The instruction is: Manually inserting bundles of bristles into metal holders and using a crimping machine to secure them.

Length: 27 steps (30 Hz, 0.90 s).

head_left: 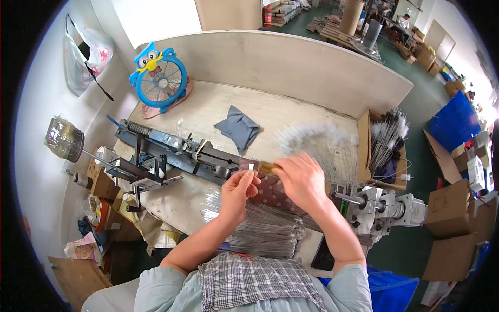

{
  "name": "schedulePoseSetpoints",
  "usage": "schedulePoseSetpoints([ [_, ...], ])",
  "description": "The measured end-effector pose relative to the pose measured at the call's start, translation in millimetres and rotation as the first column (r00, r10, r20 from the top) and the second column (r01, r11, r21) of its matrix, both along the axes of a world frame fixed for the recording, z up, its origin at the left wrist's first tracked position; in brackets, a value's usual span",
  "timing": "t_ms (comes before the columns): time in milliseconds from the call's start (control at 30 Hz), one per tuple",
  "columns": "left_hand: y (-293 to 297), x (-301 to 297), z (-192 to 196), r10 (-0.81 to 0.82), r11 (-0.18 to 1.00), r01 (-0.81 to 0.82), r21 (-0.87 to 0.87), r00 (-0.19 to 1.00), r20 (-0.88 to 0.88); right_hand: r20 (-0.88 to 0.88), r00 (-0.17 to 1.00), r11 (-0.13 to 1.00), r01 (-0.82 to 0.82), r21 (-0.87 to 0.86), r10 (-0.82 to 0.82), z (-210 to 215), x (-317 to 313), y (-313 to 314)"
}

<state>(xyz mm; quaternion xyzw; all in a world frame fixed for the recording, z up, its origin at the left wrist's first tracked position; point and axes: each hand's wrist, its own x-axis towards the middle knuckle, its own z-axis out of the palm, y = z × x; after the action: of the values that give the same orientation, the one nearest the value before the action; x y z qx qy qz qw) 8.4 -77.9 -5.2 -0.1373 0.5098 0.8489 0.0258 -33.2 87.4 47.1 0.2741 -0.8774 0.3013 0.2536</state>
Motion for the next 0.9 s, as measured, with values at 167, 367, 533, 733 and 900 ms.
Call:
schedulePoseSetpoints([
  [167, -1.7, -1.6, 6.4, -0.024, 0.989, 0.012, 0.15, 0.996, 0.082, 0.145, 0.989, 0.99, -0.05, 0.132, 0.031, -13.6, -15.0, -30.1],
  [367, -11.2, 1.0, -2.5, -0.123, 0.991, 0.122, 0.058, 0.992, 0.025, 0.356, 0.933, 0.998, -0.062, 0.002, 0.057, -2.0, -8.4, -26.1],
  [533, -8.9, -3.7, 9.4, -0.181, 0.983, 0.176, 0.055, 0.979, 0.092, 0.504, 0.861, 0.995, -0.022, -0.1, 0.07, -6.6, -9.2, -29.1],
  [733, -1.8, 0.8, 3.0, 0.007, 0.926, -0.037, 0.377, 0.997, 0.082, 0.111, 0.99, 0.993, 0.078, 0.085, -0.087, -8.0, 14.5, -57.0],
  [900, 1.6, -0.5, 4.3, 0.034, 0.92, -0.061, 0.387, 0.997, 0.076, 0.048, 0.984, 0.984, 0.166, 0.07, -0.17, -10.0, 15.9, -53.8],
])
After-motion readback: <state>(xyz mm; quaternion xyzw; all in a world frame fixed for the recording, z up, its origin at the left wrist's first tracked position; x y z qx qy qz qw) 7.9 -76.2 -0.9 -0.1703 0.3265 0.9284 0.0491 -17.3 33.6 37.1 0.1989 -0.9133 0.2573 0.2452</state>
